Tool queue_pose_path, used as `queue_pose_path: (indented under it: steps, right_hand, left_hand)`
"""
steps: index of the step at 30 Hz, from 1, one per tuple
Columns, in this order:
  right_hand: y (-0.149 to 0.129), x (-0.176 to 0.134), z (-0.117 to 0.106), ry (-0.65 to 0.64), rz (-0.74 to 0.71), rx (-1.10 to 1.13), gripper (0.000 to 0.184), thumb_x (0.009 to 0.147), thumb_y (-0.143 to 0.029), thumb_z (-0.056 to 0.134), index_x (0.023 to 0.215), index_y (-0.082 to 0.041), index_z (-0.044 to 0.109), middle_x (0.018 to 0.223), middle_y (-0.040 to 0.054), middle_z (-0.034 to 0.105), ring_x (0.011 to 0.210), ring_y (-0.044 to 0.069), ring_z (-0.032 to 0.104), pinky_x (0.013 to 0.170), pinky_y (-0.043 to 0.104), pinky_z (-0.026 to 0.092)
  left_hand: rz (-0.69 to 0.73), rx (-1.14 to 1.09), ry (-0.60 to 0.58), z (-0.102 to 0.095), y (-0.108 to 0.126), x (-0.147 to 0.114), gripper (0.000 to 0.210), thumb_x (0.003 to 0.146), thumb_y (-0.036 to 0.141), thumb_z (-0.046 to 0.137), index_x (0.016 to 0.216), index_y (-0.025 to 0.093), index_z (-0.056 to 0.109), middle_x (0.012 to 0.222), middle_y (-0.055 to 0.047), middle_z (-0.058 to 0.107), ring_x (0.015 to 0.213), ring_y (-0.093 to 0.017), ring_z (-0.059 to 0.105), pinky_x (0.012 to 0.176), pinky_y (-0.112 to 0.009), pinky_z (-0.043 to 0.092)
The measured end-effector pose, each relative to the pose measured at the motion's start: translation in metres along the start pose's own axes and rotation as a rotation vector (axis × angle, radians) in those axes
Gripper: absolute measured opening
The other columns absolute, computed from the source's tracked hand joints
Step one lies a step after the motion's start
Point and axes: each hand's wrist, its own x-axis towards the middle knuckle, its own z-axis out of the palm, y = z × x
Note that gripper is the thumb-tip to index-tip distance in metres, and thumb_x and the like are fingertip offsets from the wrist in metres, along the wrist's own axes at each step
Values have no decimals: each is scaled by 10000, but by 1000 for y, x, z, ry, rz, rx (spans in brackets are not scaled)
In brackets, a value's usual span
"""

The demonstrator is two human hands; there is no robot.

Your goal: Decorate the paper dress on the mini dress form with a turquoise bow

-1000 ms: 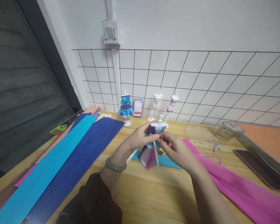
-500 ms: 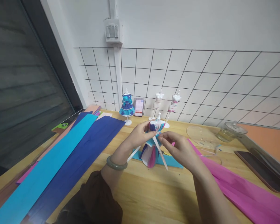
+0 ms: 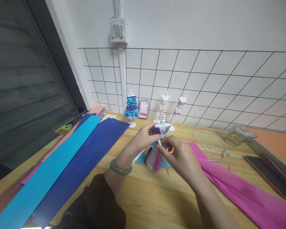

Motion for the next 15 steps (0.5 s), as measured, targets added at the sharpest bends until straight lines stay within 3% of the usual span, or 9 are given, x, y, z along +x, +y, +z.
queue_pose_path:
  steps: [5, 15]
  right_hand:
    - [-2, -1, -3, -72, 114, 104, 405, 807, -581, 516, 786, -194, 632, 557, -2, 552, 509, 146, 508, 455, 249, 338]
    - [-6, -3, 0, -188, 135, 175, 323, 859, -434, 471, 649, -206, 562, 584, 0, 596, 526, 141, 506, 482, 254, 350]
  left_hand:
    - [-36, -30, 18, 1, 4, -1, 220, 701, 116, 607, 920, 126, 621, 924, -61, 653, 891, -181, 597, 795, -294, 454]
    - [-63, -11, 21, -1, 6, -1, 292, 707, 136, 620, 999, 122, 639, 981, -83, 668, 923, -207, 606, 795, -323, 476]
